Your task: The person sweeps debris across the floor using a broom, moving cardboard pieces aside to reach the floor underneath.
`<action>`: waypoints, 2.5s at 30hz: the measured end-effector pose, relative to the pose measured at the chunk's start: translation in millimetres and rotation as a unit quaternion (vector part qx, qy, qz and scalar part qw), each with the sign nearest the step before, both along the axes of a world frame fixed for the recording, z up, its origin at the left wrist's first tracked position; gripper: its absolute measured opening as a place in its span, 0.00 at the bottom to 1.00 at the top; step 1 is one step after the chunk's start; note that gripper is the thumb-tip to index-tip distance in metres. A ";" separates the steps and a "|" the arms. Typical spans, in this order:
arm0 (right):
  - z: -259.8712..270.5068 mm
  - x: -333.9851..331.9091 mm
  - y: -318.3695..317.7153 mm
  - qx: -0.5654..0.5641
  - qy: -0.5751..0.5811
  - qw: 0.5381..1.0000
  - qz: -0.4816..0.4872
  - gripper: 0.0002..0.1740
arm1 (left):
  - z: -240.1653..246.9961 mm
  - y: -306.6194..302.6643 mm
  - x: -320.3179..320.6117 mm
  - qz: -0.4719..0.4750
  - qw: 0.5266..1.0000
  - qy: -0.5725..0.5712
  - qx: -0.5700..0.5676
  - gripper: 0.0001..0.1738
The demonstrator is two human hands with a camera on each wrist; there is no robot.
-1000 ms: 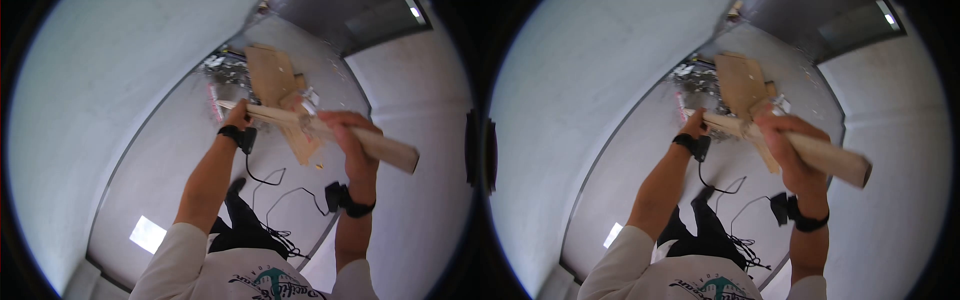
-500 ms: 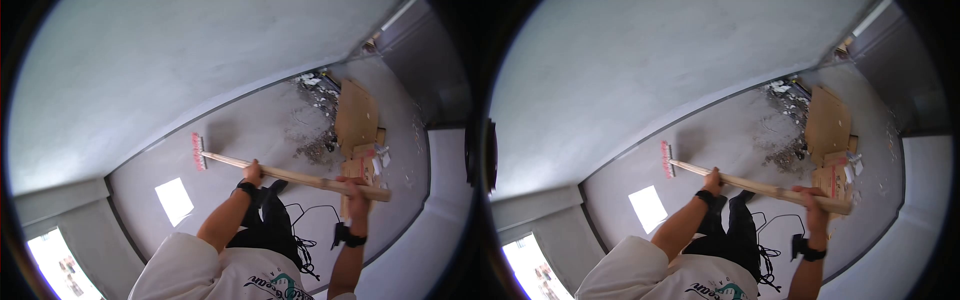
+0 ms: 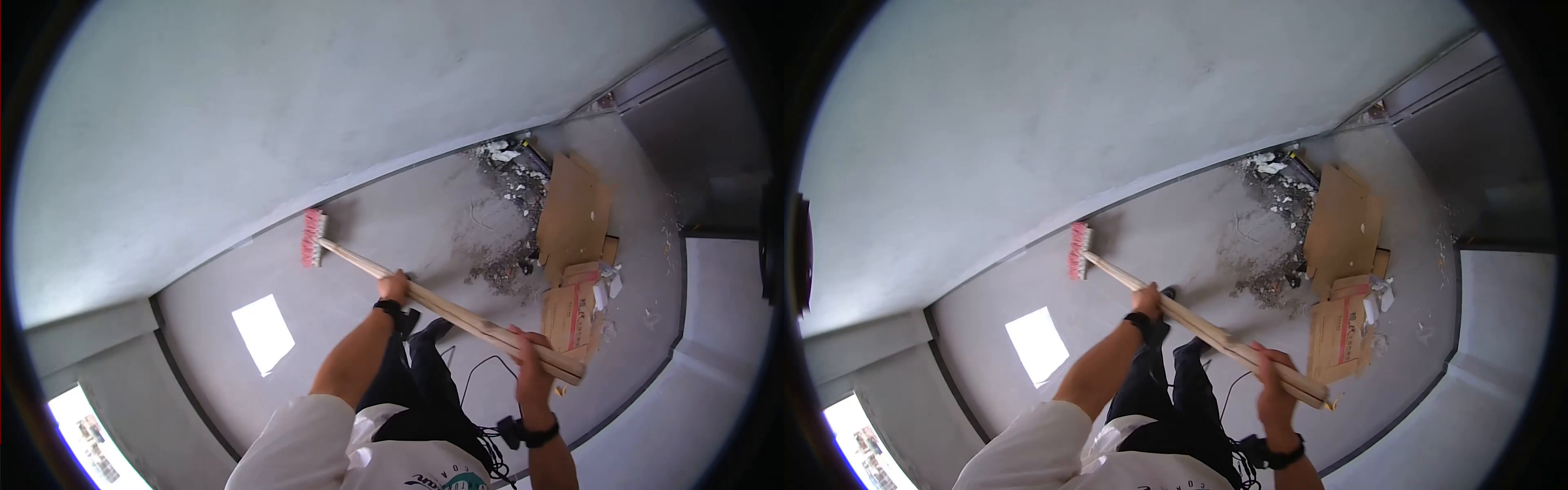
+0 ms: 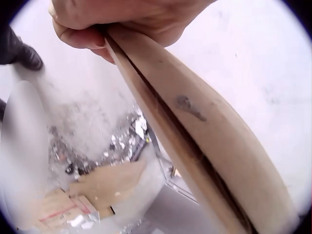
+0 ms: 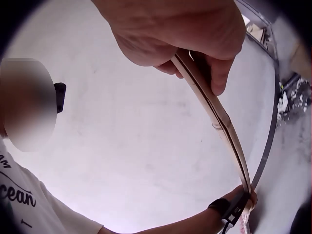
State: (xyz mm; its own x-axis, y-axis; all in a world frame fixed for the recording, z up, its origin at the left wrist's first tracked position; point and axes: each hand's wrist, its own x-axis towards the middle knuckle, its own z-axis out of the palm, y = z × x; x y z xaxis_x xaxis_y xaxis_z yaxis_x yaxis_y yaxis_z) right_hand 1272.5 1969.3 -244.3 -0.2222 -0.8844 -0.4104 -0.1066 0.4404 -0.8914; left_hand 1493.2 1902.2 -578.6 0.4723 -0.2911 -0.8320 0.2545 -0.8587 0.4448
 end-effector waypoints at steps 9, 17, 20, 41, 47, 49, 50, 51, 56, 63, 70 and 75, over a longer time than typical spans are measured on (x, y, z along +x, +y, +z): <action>111.8 -54.0 -46.1 -0.075 0.200 0.968 -0.132 0.12 | 65.9 -113.1 -206.4 -0.153 0.976 0.154 -0.017 0.34; 163.4 -81.2 -44.9 -0.153 0.273 0.930 -0.193 0.14 | 185.6 -186.1 -236.8 -0.219 0.917 0.318 -0.097 0.31; 205.7 -110.0 -30.1 -0.155 0.197 0.929 -0.271 0.13 | 219.6 -157.5 -243.5 -0.165 0.921 0.341 -0.094 0.28; 205.4 -38.7 -70.9 -0.153 0.309 0.919 -0.191 0.07 | 187.8 -184.4 -267.6 -0.236 0.897 0.366 -0.071 0.20; 261.8 -95.2 -0.1 -0.255 0.299 0.876 -0.281 0.09 | 276.4 -127.5 -288.0 -0.210 0.855 0.468 -0.074 0.22; 268.0 -115.0 19.4 -0.251 0.237 0.901 -0.262 0.10 | 277.0 -97.6 -278.0 -0.217 0.877 0.421 -0.078 0.20; 266.2 -122.6 26.9 -0.247 0.230 0.906 -0.257 0.10 | 275.1 -83.8 -270.5 -0.211 0.882 0.415 -0.075 0.20; 256.0 -128.3 32.8 -0.232 0.195 0.917 -0.260 0.10 | 268.9 -71.5 -257.3 -0.209 0.894 0.393 -0.059 0.19; 174.8 -141.4 36.9 -0.089 0.044 0.950 -0.296 0.08 | 181.6 -18.9 -196.6 -0.188 0.946 0.263 0.007 0.18; 142.8 -119.4 54.9 -0.097 0.153 0.964 -0.192 0.05 | 95.4 3.2 -252.1 -0.183 0.927 0.326 -0.013 0.12; 203.9 -171.2 77.1 -0.210 0.315 0.919 -0.110 0.12 | 173.8 -30.6 -349.6 -0.208 0.875 0.418 -0.130 0.21; 243.9 -252.3 114.6 -0.252 0.237 0.927 -0.144 0.15 | 257.0 23.2 -353.5 -0.106 0.895 0.423 -0.094 0.24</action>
